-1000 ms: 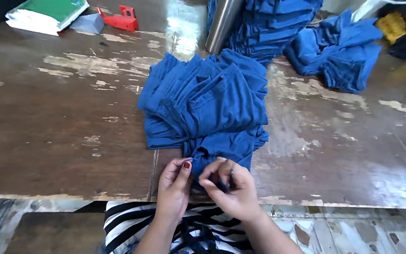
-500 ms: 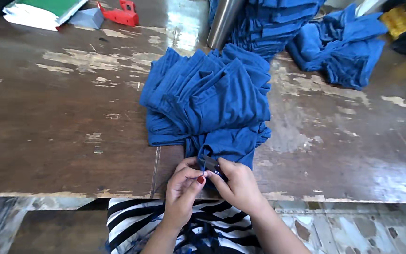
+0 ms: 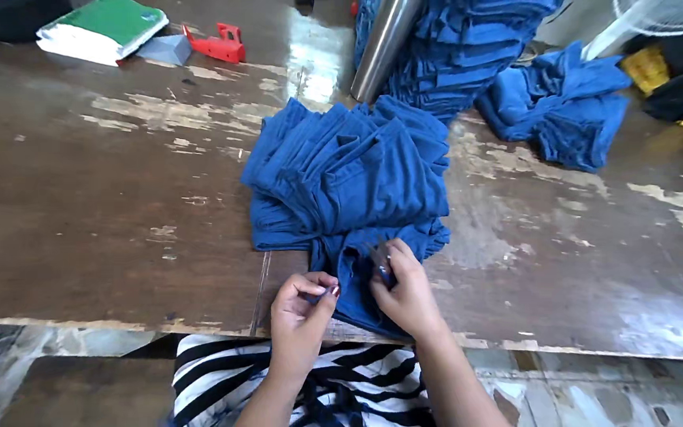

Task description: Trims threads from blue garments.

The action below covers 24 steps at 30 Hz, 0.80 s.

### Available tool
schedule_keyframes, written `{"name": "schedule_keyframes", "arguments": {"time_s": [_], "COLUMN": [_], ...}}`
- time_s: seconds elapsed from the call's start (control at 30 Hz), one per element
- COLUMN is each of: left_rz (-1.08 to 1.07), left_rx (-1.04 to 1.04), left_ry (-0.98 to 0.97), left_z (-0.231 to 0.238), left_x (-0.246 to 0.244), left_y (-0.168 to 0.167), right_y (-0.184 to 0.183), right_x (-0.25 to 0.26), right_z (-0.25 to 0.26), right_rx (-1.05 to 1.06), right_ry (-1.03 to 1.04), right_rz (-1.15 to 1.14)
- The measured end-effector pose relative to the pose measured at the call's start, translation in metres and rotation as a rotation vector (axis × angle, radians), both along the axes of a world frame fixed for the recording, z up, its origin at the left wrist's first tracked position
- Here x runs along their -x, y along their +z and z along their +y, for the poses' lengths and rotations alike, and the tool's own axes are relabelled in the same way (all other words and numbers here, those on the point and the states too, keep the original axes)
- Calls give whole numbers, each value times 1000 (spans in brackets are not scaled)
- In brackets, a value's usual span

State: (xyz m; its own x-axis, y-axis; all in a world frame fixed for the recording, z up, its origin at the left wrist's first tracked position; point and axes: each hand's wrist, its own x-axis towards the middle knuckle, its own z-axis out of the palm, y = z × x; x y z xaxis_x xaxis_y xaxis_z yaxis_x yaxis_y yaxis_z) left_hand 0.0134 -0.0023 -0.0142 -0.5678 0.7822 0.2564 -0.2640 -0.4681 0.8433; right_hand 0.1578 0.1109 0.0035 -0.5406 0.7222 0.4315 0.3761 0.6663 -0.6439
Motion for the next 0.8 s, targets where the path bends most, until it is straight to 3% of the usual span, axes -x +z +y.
{"name": "schedule_keyframes", "arguments": {"time_s": [0.07, 0.13, 0.3, 0.47, 0.6, 0.8], "left_rz": [80, 167, 412, 858, 927, 784], "left_rx": [26, 30, 157, 527, 500, 408], "left_ry": [-9, -39, 34, 91, 72, 5], "left_z": [-7, -16, -28, -42, -22, -23], "left_x": [11, 22, 38, 46, 22, 19], "left_y": [3, 4, 8, 29, 29, 28], "right_y": [4, 6, -5, -10, -9, -8], "right_x": [-11, -13, 11, 14, 12, 7], "right_z": [-1, -5, -12, -16, -15, -5], "right_rx": [108, 132, -51, -92, -54, -44], "right_ry": [109, 136, -56, -119, -107, -110], "right_rz": [228, 298, -114, -130, -116, -17]}}
